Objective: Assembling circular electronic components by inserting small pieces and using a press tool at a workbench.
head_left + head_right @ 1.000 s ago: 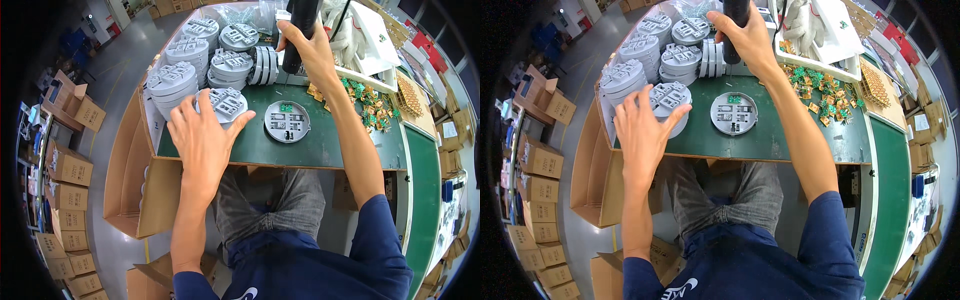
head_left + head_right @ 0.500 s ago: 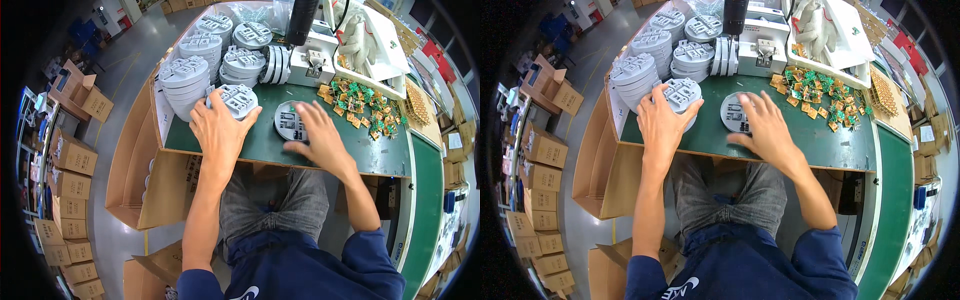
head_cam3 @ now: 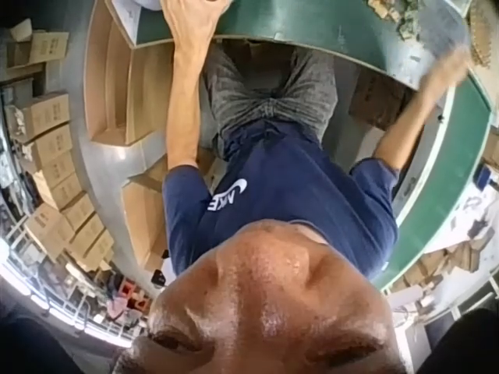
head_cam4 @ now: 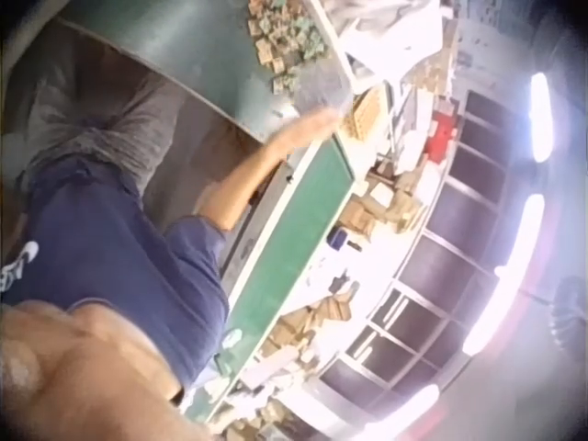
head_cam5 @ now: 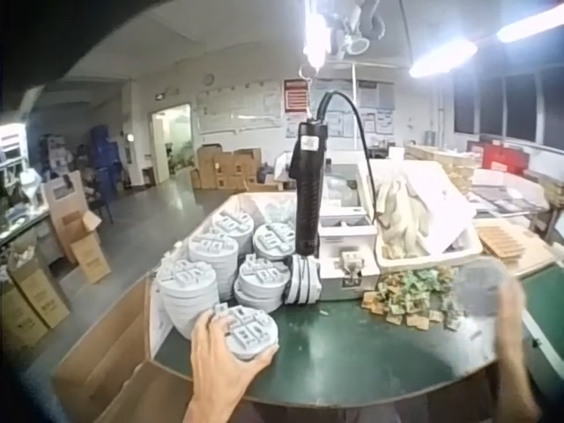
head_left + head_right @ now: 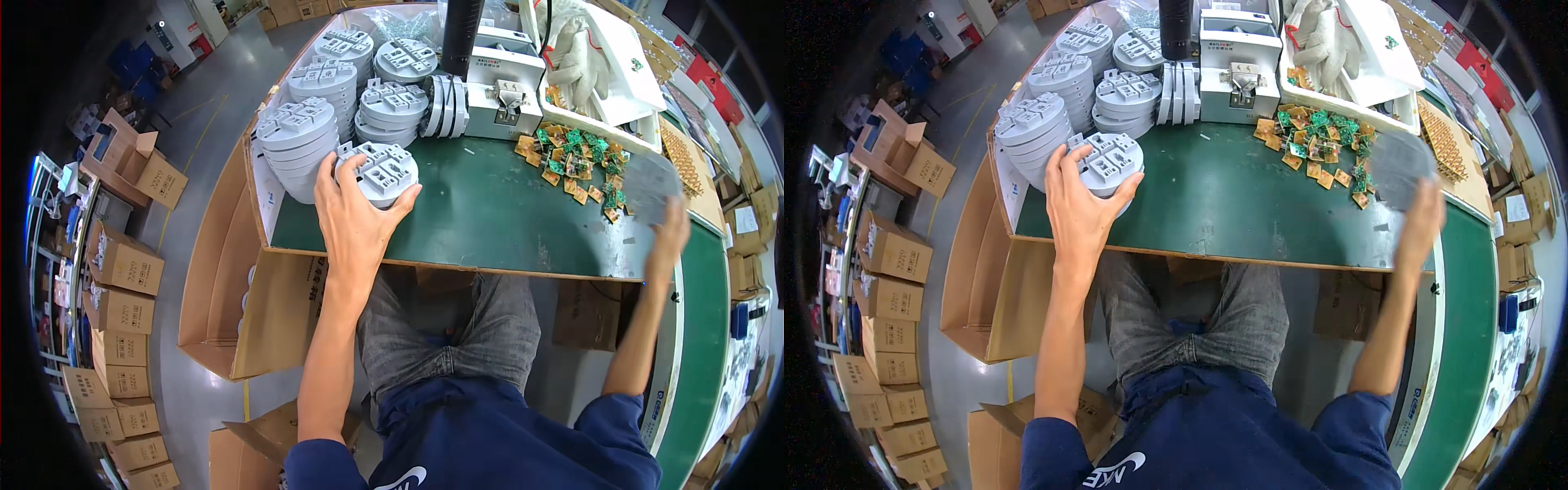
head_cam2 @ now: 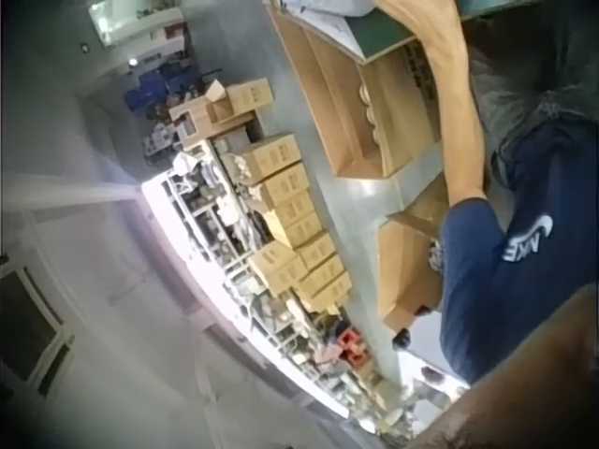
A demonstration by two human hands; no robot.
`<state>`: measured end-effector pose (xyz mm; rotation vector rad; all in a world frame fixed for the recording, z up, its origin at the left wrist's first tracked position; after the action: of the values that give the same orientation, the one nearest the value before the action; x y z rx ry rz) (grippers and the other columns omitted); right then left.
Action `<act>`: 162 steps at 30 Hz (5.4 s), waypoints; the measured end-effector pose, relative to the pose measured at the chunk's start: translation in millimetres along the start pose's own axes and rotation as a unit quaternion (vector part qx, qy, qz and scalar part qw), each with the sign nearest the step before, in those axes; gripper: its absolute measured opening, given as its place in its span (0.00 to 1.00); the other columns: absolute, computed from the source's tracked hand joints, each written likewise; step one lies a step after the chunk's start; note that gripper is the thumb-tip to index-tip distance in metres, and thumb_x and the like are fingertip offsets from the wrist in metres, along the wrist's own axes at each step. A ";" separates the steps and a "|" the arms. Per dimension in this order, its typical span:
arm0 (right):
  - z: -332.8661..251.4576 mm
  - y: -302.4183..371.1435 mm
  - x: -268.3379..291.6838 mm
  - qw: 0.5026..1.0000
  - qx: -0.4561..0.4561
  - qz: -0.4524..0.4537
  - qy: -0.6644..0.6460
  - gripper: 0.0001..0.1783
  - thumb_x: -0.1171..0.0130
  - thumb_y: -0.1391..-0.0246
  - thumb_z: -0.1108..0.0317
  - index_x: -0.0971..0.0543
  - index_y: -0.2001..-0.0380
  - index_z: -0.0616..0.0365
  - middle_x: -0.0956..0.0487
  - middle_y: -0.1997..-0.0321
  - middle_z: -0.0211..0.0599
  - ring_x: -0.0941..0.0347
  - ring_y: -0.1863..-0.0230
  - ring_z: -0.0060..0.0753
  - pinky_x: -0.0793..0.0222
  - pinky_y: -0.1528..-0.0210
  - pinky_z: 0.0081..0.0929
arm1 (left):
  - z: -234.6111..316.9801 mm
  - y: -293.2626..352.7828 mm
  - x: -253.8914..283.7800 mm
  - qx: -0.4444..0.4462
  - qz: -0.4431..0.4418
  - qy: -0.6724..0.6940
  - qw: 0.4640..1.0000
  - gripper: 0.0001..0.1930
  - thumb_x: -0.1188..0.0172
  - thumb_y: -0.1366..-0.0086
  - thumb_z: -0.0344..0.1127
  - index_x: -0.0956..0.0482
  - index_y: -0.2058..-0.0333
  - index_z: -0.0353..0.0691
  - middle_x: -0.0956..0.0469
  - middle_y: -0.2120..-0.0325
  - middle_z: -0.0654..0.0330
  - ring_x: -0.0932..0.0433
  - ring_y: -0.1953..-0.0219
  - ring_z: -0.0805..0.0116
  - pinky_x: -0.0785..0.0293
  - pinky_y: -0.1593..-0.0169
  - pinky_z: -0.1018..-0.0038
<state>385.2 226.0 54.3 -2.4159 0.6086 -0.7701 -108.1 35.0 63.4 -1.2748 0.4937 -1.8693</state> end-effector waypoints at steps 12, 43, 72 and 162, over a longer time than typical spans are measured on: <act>341.0 -8.8 367.0 0.876 -0.241 0.077 0.410 0.27 0.50 0.32 0.56 0.27 0.36 0.58 0.20 0.41 0.49 0.23 0.42 0.51 0.28 0.39 0.41 | 3.9 -7.3 -9.7 0.083 -0.068 -0.012 0.994 0.42 0.21 0.49 0.51 0.33 0.44 0.31 0.32 0.47 0.37 0.32 0.43 0.39 0.32 0.40 0.50; -60.4 62.6 -97.3 0.975 0.109 -0.185 0.051 0.19 0.30 0.43 0.69 0.22 0.51 0.61 0.16 0.58 0.45 0.22 0.70 0.38 0.26 0.65 0.34 | 64.6 18.4 19.7 -0.277 0.128 0.110 0.946 0.46 0.17 0.55 0.50 0.28 0.39 0.39 0.34 0.38 0.43 0.29 0.37 0.44 0.27 0.37 0.50; -74.3 94.4 -128.5 0.942 -0.059 -0.286 -0.165 0.18 0.34 0.43 0.81 0.20 0.49 0.62 0.17 0.55 0.33 0.19 0.58 0.20 0.24 0.56 0.18 | 79.9 69.7 -11.9 -0.335 0.079 0.143 0.928 0.39 0.20 0.50 0.47 0.27 0.40 0.47 0.37 0.37 0.46 0.30 0.37 0.47 0.21 0.39 0.58; -136.0 105.3 -198.8 0.859 -0.022 -0.452 -0.240 0.19 0.38 0.36 0.71 0.22 0.44 0.68 0.15 0.52 0.41 0.20 0.52 0.24 0.24 0.48 0.23 | 96.2 32.5 -78.8 -0.082 -0.234 0.117 0.962 0.54 0.24 0.47 0.56 0.40 0.33 0.25 0.42 0.31 0.36 0.40 0.30 0.39 0.40 0.30 0.57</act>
<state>126.8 209.2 8.5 -2.7385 -0.7753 -0.4188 5.0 88.9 34.4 -1.3720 0.5102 -2.4366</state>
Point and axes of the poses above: each hand's wrist, its own y-axis away from the middle knuckle, its own x-axis out of the back of the hand, z = x × y, the point moved 10 cm from there along -y, towards the middle knuckle
